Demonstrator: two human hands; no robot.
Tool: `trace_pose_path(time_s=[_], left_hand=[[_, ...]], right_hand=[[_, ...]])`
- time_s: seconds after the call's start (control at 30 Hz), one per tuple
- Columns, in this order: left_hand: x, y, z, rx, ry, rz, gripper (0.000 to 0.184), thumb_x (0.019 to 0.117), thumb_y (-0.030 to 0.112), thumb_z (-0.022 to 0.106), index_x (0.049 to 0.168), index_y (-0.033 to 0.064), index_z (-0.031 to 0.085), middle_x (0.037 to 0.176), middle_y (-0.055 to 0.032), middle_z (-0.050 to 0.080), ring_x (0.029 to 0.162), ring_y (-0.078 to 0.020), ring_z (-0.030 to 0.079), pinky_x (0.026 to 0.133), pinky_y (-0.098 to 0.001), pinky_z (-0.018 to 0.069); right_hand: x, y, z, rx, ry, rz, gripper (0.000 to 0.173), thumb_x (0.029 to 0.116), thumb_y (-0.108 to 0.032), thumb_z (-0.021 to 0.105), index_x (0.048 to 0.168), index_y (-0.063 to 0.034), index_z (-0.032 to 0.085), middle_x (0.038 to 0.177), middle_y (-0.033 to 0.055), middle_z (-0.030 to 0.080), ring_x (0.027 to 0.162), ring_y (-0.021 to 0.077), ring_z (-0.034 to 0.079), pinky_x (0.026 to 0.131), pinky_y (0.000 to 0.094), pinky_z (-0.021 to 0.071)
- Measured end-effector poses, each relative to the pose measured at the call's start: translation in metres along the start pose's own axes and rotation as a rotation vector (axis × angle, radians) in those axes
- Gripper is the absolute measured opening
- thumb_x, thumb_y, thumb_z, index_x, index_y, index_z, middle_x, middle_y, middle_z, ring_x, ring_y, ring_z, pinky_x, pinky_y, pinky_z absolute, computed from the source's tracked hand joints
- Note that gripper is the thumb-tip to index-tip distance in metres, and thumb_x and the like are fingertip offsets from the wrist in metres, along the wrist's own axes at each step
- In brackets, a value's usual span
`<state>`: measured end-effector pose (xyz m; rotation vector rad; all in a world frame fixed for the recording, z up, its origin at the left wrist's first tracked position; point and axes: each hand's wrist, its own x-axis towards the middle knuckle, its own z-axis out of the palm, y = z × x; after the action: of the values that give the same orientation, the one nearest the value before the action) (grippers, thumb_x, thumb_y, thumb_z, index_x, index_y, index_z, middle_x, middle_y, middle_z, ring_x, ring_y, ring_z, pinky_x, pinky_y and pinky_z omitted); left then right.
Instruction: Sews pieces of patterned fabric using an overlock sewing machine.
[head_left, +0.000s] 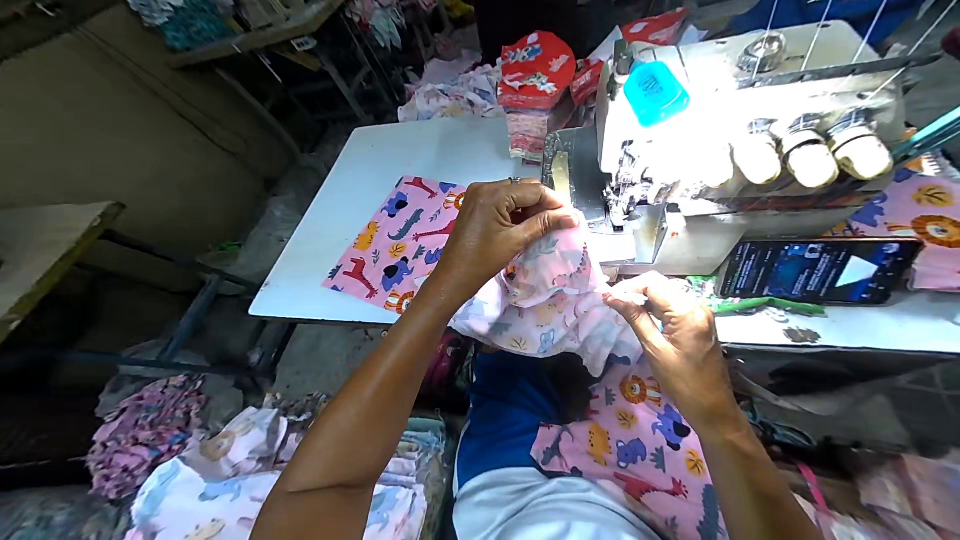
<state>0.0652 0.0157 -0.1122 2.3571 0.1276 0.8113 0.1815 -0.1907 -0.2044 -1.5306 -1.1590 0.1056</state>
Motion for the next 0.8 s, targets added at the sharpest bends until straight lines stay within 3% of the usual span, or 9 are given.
trace_pose_path(time_s=[0.17,0.27,0.33,0.37,0.43,0.53,0.57,0.73,0.8], left_hand=[[0.025,0.018,-0.022,0.041,-0.28,0.009,0.017,0.0945,0.023,0.071,0.091,0.0068,0.075,0.078,0.0081,0.066,0.066,0.01,0.053,0.061,-0.008,0.0419],[0.052,0.0,-0.011,0.226,-0.425,-0.01,0.018,0.0931,0.026,0.071,0.086,0.01,0.075,0.077,0.0036,0.066,0.069,-0.0014,0.056,0.064,-0.0224,0.0436],[0.057,-0.02,0.012,0.352,-0.396,-0.056,0.017,0.0909,0.023,0.074,0.088,0.0071,0.076,0.09,-0.0097,0.07,0.09,-0.0247,0.066,0.079,-0.0486,0.0503],[0.056,-0.027,0.024,0.395,-0.356,-0.065,0.015,0.089,0.021,0.075,0.089,0.0055,0.076,0.096,-0.0136,0.069,0.099,-0.031,0.066,0.084,-0.0528,0.0503],[0.05,-0.029,0.042,0.459,-0.251,-0.073,0.014,0.0859,0.016,0.078,0.092,0.0043,0.073,0.1,-0.0155,0.065,0.1,-0.0317,0.063,0.086,-0.0471,0.0506],[0.028,-0.011,0.054,0.544,-0.113,-0.068,0.011,0.0903,0.012,0.074,0.092,0.0023,0.069,0.095,-0.0162,0.063,0.085,-0.0305,0.065,0.069,-0.0429,0.0536],[0.016,-0.004,0.058,0.574,-0.071,-0.066,0.01,0.0944,0.012,0.069,0.094,0.0018,0.071,0.096,-0.0165,0.064,0.087,-0.0316,0.067,0.069,-0.0438,0.0543],[-0.041,0.006,0.085,0.672,0.037,-0.115,0.043,0.1051,0.042,0.05,0.122,0.0111,0.075,0.135,-0.0147,0.065,0.132,-0.0319,0.057,0.108,-0.0468,0.0458],[-0.05,0.008,0.096,0.654,0.026,-0.11,0.05,0.1067,0.048,0.043,0.125,0.0143,0.075,0.143,-0.0158,0.061,0.14,-0.0331,0.05,0.114,-0.0478,0.041]], right_hand=[[-0.002,-0.019,-0.017,0.571,-0.244,0.059,0.008,0.102,-0.015,0.061,0.102,-0.0106,0.068,0.09,-0.0119,0.069,0.079,-0.0074,0.063,0.072,0.0106,0.0541],[0.003,-0.008,-0.011,0.55,-0.204,0.2,0.01,0.0984,-0.006,0.063,0.105,-0.005,0.071,0.088,-0.0055,0.073,0.076,-0.0013,0.067,0.071,0.0146,0.0574],[0.003,0.011,-0.003,0.386,-0.185,0.26,0.012,0.0991,-0.011,0.063,0.105,-0.0049,0.071,0.087,-0.0041,0.072,0.077,-0.0013,0.066,0.072,0.0145,0.0559],[0.002,0.019,-0.001,0.348,-0.187,0.271,0.014,0.1003,-0.014,0.062,0.105,-0.0048,0.071,0.089,-0.0036,0.072,0.08,-0.001,0.067,0.075,0.0152,0.0563],[-0.001,0.025,0.0,0.328,-0.192,0.275,0.015,0.1019,-0.016,0.06,0.107,-0.0044,0.069,0.09,-0.0049,0.07,0.082,-0.0031,0.065,0.076,0.0134,0.0545],[-0.001,0.019,-0.003,0.42,-0.205,0.329,0.015,0.1016,-0.012,0.058,0.111,-0.0041,0.067,0.089,-0.0073,0.069,0.08,-0.0056,0.063,0.072,0.0104,0.0525],[0.0,0.018,-0.004,0.47,-0.215,0.339,0.017,0.1013,-0.009,0.057,0.113,-0.003,0.067,0.092,-0.0067,0.07,0.082,-0.0048,0.065,0.075,0.0112,0.0538],[-0.007,0.029,-0.012,0.587,-0.246,0.306,0.025,0.103,-0.009,0.055,0.123,-0.0039,0.07,0.116,-0.0037,0.073,0.103,0.0005,0.068,0.093,0.0179,0.0556],[-0.015,0.034,-0.019,0.573,-0.235,0.317,0.025,0.1039,-0.014,0.056,0.123,-0.009,0.072,0.12,-0.0054,0.073,0.108,0.0009,0.067,0.096,0.0186,0.0543]])
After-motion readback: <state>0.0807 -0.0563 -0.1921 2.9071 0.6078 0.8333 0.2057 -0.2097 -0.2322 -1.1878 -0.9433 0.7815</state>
